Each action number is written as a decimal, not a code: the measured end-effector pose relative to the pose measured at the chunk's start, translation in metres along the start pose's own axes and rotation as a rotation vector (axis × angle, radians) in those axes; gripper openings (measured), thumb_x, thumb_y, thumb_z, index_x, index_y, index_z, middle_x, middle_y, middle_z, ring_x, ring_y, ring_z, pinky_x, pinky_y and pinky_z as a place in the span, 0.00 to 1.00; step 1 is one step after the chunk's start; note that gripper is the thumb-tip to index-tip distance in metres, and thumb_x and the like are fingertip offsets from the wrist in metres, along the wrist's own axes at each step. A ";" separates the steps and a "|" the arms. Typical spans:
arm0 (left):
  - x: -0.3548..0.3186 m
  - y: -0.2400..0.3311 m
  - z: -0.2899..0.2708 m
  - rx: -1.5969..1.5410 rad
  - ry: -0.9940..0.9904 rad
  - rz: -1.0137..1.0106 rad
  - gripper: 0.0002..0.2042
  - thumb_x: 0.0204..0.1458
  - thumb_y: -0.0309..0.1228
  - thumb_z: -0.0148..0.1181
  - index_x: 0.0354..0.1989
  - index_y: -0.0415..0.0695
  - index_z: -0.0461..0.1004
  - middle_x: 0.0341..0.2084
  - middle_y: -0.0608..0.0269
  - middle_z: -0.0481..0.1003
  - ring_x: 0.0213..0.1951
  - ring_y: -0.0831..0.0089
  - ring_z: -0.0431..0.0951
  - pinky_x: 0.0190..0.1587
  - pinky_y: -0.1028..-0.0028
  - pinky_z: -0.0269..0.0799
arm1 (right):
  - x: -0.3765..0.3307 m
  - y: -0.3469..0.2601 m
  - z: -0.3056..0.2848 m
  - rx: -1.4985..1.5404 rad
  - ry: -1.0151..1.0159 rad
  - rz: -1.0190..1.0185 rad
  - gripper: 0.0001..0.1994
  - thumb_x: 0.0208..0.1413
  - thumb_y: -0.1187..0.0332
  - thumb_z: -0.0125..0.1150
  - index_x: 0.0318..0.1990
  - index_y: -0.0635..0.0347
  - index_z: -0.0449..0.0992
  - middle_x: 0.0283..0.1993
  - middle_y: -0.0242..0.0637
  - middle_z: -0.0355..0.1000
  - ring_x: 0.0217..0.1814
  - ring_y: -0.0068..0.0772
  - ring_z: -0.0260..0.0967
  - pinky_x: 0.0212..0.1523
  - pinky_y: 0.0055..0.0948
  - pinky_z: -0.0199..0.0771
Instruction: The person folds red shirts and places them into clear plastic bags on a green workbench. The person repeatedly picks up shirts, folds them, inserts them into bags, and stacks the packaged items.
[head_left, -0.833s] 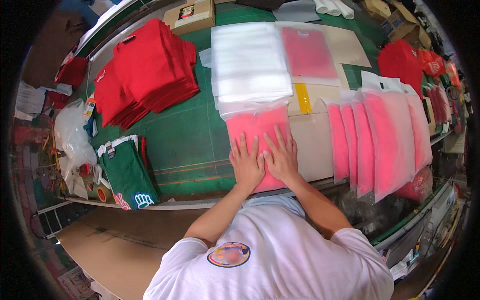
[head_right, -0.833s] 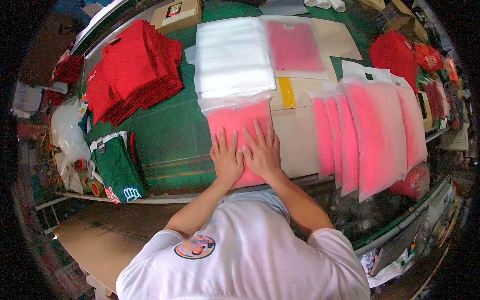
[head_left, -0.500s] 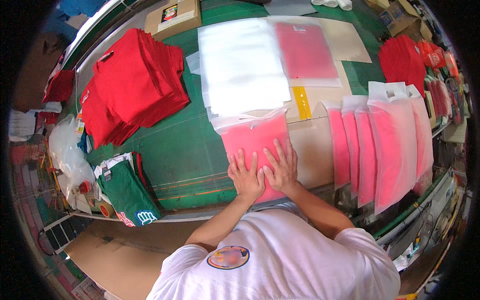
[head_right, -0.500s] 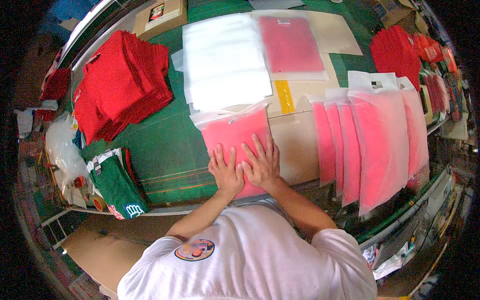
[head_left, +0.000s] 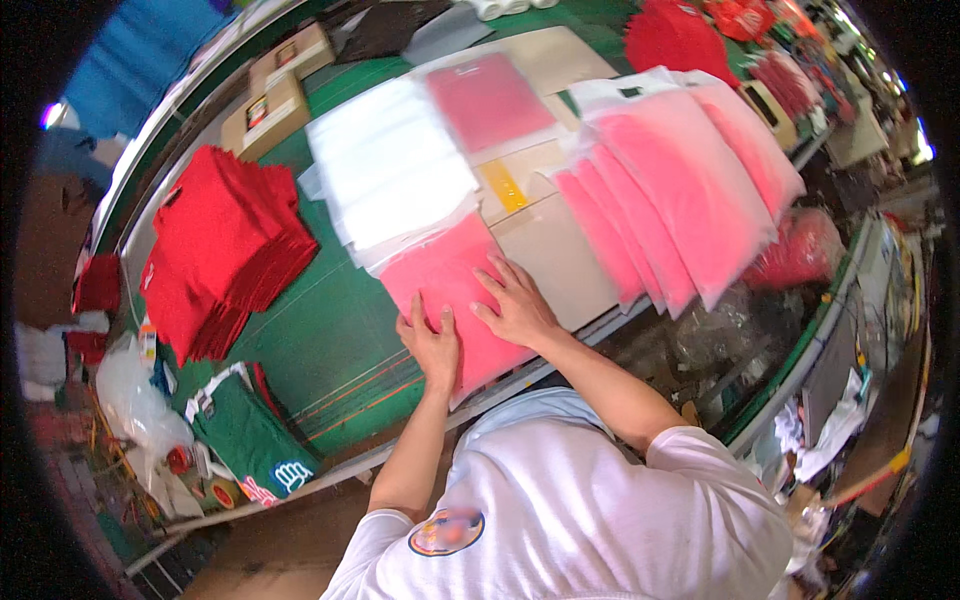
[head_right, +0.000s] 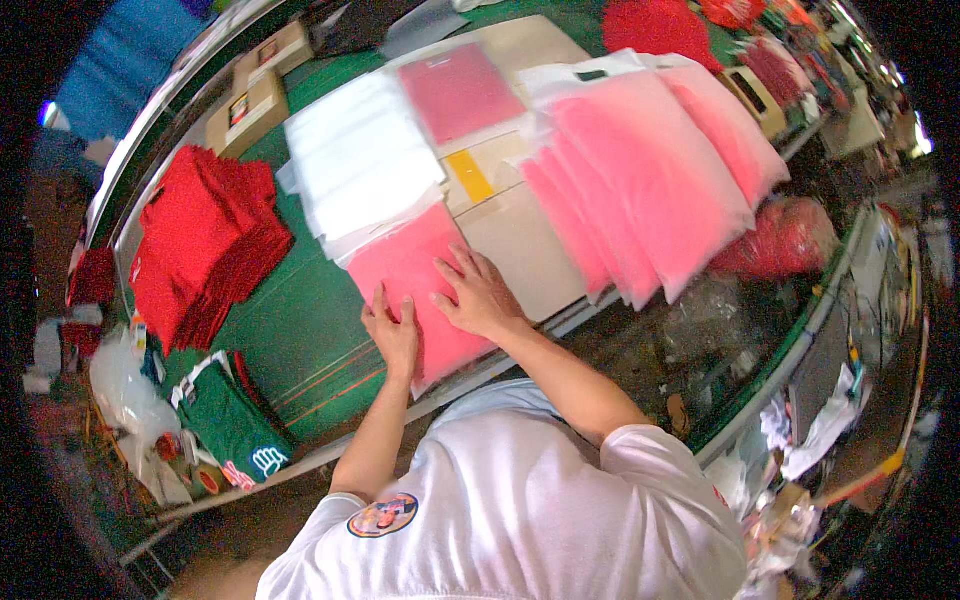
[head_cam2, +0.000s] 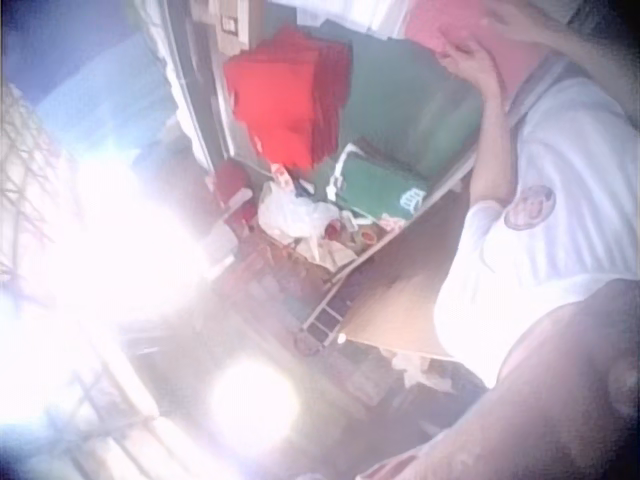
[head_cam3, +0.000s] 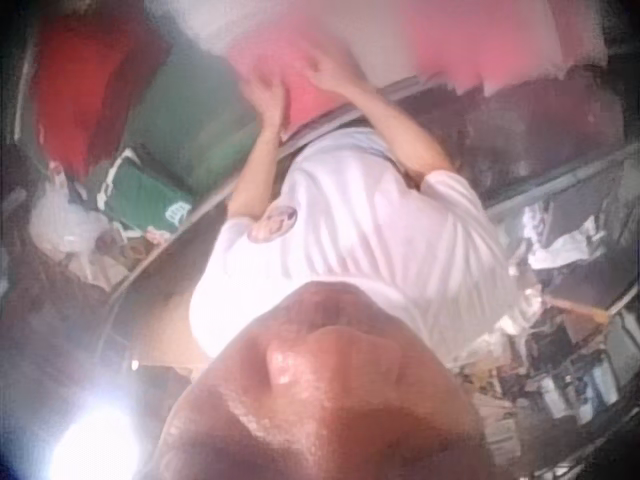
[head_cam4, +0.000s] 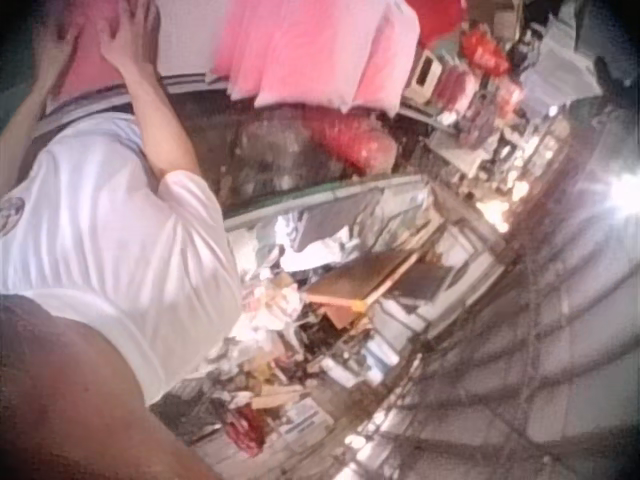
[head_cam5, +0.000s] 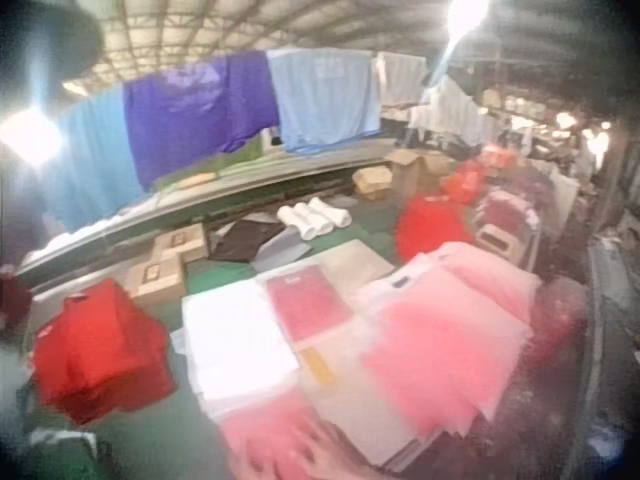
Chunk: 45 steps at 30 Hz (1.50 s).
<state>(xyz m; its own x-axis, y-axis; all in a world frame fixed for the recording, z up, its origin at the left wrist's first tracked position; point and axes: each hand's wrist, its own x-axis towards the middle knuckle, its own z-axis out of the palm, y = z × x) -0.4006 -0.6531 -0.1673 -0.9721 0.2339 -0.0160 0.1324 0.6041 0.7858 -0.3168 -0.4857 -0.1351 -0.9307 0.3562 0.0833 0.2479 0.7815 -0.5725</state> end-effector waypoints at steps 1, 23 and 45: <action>0.001 0.003 0.002 0.012 -0.017 0.012 0.35 0.57 0.44 0.68 0.70 0.44 0.65 0.66 0.26 0.55 0.67 0.34 0.59 0.69 0.46 0.55 | -0.006 0.000 -0.008 0.009 -0.011 0.031 0.31 0.62 0.51 0.61 0.69 0.56 0.69 0.77 0.52 0.54 0.78 0.61 0.49 0.76 0.55 0.52; -0.120 0.370 0.110 0.122 -0.042 0.860 0.18 0.58 0.31 0.65 0.56 0.42 0.76 0.65 0.48 0.68 0.71 0.50 0.62 0.75 0.46 0.44 | -0.134 0.176 -0.344 0.164 0.629 -0.560 0.11 0.52 0.74 0.68 0.43 0.66 0.79 0.47 0.45 0.78 0.39 0.42 0.78 0.39 0.34 0.82; -0.202 0.606 0.400 -0.149 -0.372 0.956 0.22 0.52 0.17 0.62 0.58 0.36 0.72 0.63 0.36 0.66 0.67 0.40 0.65 0.68 0.50 0.63 | -0.093 0.471 -0.549 0.016 0.575 -0.382 0.22 0.52 0.67 0.66 0.55 0.63 0.78 0.59 0.47 0.72 0.62 0.53 0.69 0.64 0.50 0.69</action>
<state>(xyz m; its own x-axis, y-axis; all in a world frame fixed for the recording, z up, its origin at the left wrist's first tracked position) -0.0469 -0.0292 0.0644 -0.3488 0.8021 0.4848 0.7677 -0.0521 0.6387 0.0346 0.1304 0.0353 -0.6602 0.2756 0.6987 -0.0775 0.9003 -0.4283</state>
